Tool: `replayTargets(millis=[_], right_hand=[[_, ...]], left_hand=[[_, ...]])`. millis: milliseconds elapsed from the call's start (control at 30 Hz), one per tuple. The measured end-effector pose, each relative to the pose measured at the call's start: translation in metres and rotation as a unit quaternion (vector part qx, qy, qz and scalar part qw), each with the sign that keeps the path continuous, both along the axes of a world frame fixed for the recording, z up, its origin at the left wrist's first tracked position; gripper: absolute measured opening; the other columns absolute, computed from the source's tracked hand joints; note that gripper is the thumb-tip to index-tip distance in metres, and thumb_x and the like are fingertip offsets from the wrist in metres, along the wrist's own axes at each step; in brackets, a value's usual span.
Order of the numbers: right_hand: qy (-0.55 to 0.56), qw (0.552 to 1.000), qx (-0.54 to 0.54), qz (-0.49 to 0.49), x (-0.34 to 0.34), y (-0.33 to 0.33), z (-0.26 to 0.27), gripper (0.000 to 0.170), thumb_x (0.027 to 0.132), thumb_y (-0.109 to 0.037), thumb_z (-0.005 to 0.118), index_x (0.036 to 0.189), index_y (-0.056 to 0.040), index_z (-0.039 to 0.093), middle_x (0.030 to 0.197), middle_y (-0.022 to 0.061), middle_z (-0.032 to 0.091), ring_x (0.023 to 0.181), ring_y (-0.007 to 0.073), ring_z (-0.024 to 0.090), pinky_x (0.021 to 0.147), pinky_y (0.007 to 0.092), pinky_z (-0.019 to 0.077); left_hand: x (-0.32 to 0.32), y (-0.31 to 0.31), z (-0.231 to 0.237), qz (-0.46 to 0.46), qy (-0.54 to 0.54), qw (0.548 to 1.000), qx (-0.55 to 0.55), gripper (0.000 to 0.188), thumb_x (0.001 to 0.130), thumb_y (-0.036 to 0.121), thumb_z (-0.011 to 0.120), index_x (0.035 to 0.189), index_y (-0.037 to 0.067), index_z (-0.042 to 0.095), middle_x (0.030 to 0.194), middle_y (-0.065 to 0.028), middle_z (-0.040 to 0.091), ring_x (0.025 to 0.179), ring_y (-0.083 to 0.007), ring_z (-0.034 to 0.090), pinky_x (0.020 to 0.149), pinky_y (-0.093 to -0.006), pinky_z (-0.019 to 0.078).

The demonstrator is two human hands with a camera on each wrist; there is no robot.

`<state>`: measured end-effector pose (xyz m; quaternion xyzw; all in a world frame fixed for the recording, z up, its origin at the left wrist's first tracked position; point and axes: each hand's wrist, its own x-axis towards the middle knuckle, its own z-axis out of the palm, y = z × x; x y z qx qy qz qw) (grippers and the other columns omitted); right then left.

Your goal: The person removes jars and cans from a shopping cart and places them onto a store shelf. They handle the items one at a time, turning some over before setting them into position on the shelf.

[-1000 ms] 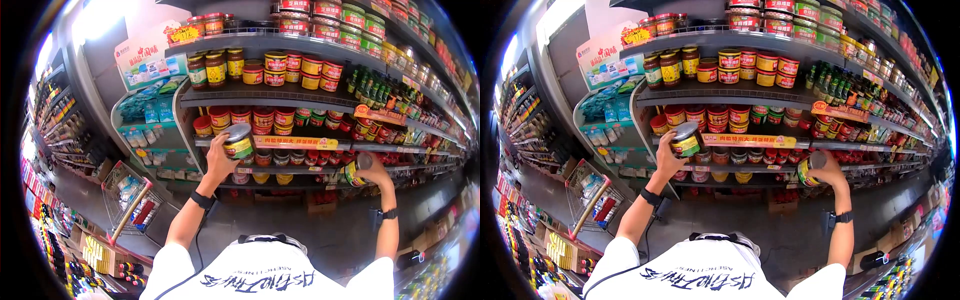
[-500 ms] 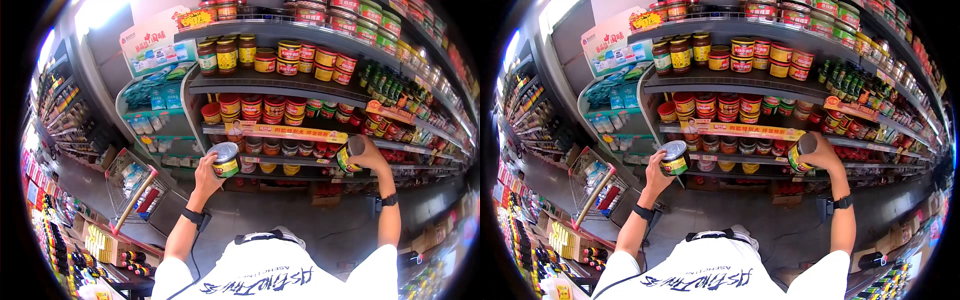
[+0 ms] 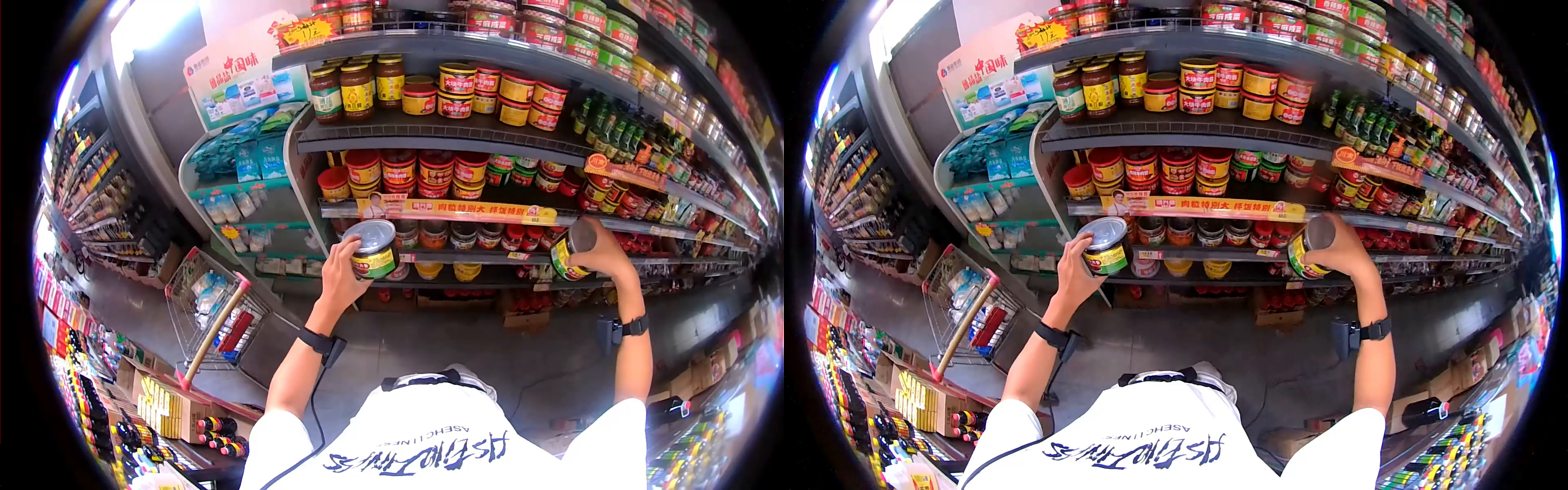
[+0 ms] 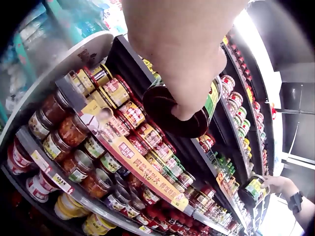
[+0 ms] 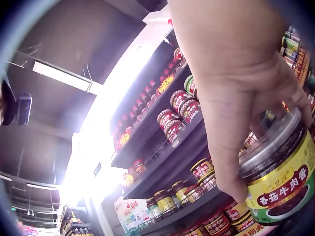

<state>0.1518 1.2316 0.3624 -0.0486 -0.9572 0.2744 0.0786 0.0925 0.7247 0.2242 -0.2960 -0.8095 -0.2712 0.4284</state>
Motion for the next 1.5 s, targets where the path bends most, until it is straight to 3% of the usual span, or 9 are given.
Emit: replayTargets(millis=[533, 833, 1000, 1167, 1400, 1433, 1500], right_hand=[[-0.004, 0.999, 0.035, 0.003, 0.021, 0.006, 0.001, 0.104, 0.05, -0.037, 0.086, 0.138, 0.0036, 0.045, 0.128, 0.0252, 0.057, 0.12, 0.0347, 0.056, 0.1, 0.0379, 0.0443], [-0.047, 0.997, 0.047, 0.035, 0.008, -0.008, -0.01, 0.106, 0.049, -0.036, 0.085, 0.138, 0.0046, 0.044, 0.135, 0.0257, 0.052, 0.124, 0.0378, 0.053, 0.102, 0.0412, 0.0434], [-0.033, 0.997, 0.044, 0.056, 0.003, -0.02, -0.01, 0.104, 0.047, -0.035, 0.085, 0.136, 0.0041, 0.046, 0.132, 0.0259, 0.054, 0.123, 0.0371, 0.054, 0.1, 0.0414, 0.0444], [-0.036, 0.993, 0.072, 0.089, 0.005, -0.058, -0.008, 0.102, 0.047, -0.034, 0.083, 0.136, 0.0006, 0.048, 0.126, 0.025, 0.055, 0.117, 0.0382, 0.055, 0.098, 0.0418, 0.0456], [-0.035, 0.974, 0.091, 0.204, 0.014, -0.145, -0.033, 0.102, 0.048, -0.032, 0.084, 0.14, -0.0074, 0.046, 0.12, 0.0227, 0.053, 0.113, 0.04, 0.053, 0.097, 0.0433, 0.045], [-0.031, 0.968, 0.097, 0.229, 0.015, -0.155, -0.039, 0.101, 0.049, -0.032, 0.084, 0.14, -0.0081, 0.046, 0.119, 0.0223, 0.052, 0.112, 0.0404, 0.053, 0.096, 0.0436, 0.0452], [-0.04, 0.956, 0.117, 0.264, 0.021, -0.179, -0.043, 0.102, 0.05, -0.032, 0.084, 0.141, -0.0096, 0.045, 0.122, 0.023, 0.05, 0.112, 0.0423, 0.051, 0.095, 0.0458, 0.0466]], left_hand=[[0.026, 0.017, -0.017, -0.03, -0.024, 0.999, -0.023, 0.079, 0.053, 0.008, 0.085, 0.121, 0.007, 0.046, 0.125, -0.0132, 0.057, 0.1, -0.0364, 0.058, 0.083, -0.0423, 0.0507], [0.041, 0.017, -0.03, -0.04, -0.028, 0.999, -0.009, 0.081, 0.052, 0.007, 0.087, 0.121, 0.008, 0.045, 0.127, -0.013, 0.056, 0.103, -0.0365, 0.058, 0.087, -0.0412, 0.0505], [0.051, 0.026, -0.046, -0.054, -0.032, 0.995, 0.082, 0.086, 0.054, 0.003, 0.086, 0.126, 0.009, 0.04, 0.132, -0.0177, 0.051, 0.11, -0.0403, 0.055, 0.089, -0.0424, 0.0504], [0.056, 0.045, -0.049, -0.07, -0.022, 0.983, 0.168, 0.087, 0.054, 0.001, 0.086, 0.127, 0.011, 0.039, 0.136, -0.0234, 0.045, 0.115, -0.0432, 0.054, 0.09, -0.0439, 0.0519], [0.065, 0.063, -0.021, -0.11, -0.013, 0.987, 0.117, 0.09, 0.057, -0.004, 0.085, 0.128, 0.018, 0.035, 0.139, -0.0268, 0.039, 0.122, -0.0473, 0.051, 0.095, -0.0457, 0.052], [0.067, 0.067, -0.014, -0.125, 0.011, 0.983, 0.131, 0.084, 0.054, -0.008, 0.078, 0.126, 0.016, 0.042, 0.14, -0.0257, 0.04, 0.11, -0.0456, 0.059, 0.082, -0.0437, 0.0579], [0.07, 0.071, -0.012, -0.133, 0.021, 0.98, 0.146, 0.084, 0.053, -0.01, 0.076, 0.126, 0.016, 0.041, 0.141, -0.0261, 0.038, 0.107, -0.0458, 0.06, 0.078, -0.0422, 0.0587]])
